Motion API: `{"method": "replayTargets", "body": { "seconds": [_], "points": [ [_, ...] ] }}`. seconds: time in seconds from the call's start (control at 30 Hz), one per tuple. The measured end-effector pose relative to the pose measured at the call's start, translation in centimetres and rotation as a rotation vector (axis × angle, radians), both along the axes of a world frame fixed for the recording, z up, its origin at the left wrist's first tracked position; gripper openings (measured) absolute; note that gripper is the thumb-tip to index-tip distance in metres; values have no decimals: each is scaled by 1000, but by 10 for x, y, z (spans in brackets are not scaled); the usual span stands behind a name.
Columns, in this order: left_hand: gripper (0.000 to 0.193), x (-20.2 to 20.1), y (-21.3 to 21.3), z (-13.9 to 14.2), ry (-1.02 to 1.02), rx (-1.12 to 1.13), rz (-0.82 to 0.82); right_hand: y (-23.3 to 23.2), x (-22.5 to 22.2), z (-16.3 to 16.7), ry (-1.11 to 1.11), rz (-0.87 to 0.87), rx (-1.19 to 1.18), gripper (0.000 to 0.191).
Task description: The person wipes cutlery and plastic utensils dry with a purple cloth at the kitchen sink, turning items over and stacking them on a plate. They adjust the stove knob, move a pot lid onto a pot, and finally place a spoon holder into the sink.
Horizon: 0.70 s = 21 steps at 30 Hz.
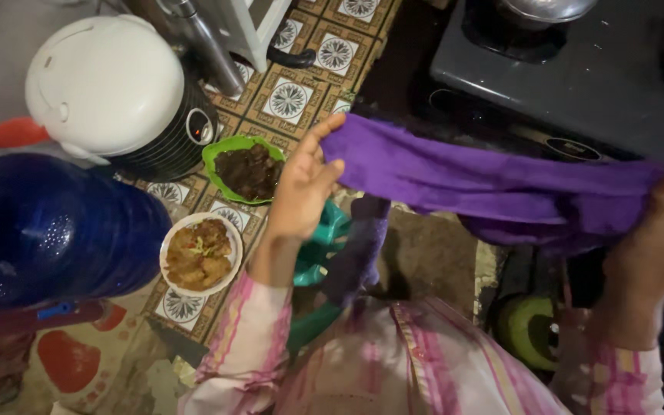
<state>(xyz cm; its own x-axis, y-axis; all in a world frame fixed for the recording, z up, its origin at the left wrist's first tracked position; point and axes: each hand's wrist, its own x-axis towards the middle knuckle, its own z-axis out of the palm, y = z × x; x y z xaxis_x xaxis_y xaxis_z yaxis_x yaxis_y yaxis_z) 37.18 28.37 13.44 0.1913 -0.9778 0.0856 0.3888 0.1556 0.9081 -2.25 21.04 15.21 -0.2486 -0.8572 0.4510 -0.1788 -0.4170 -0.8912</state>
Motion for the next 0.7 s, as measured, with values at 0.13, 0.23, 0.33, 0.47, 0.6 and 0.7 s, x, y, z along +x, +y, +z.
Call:
{"method": "replayTargets", "body": {
  "seconds": [0.13,0.23,0.33,0.47,0.6,0.7],
  "points": [
    [59,19,-3,-18,291,12,-10,22,5,33,425,150,50,27],
    [60,23,-1,-28,343,30,-24,21,-6,43,1157,397,41,48],
    [60,15,-3,-23,317,-6,-28,25,-16,32,1149,309,376,20],
    [75,-17,-6,-2,-685,260,-148,52,-34,38,-60,347,381,12],
    [85,-100,3,-8,-1092,-283,-347,97,-17,50,-100,331,372,28],
    [84,-169,0,-38,-844,-506,-597,126,-17,57,-459,557,503,31]
  ]
}}
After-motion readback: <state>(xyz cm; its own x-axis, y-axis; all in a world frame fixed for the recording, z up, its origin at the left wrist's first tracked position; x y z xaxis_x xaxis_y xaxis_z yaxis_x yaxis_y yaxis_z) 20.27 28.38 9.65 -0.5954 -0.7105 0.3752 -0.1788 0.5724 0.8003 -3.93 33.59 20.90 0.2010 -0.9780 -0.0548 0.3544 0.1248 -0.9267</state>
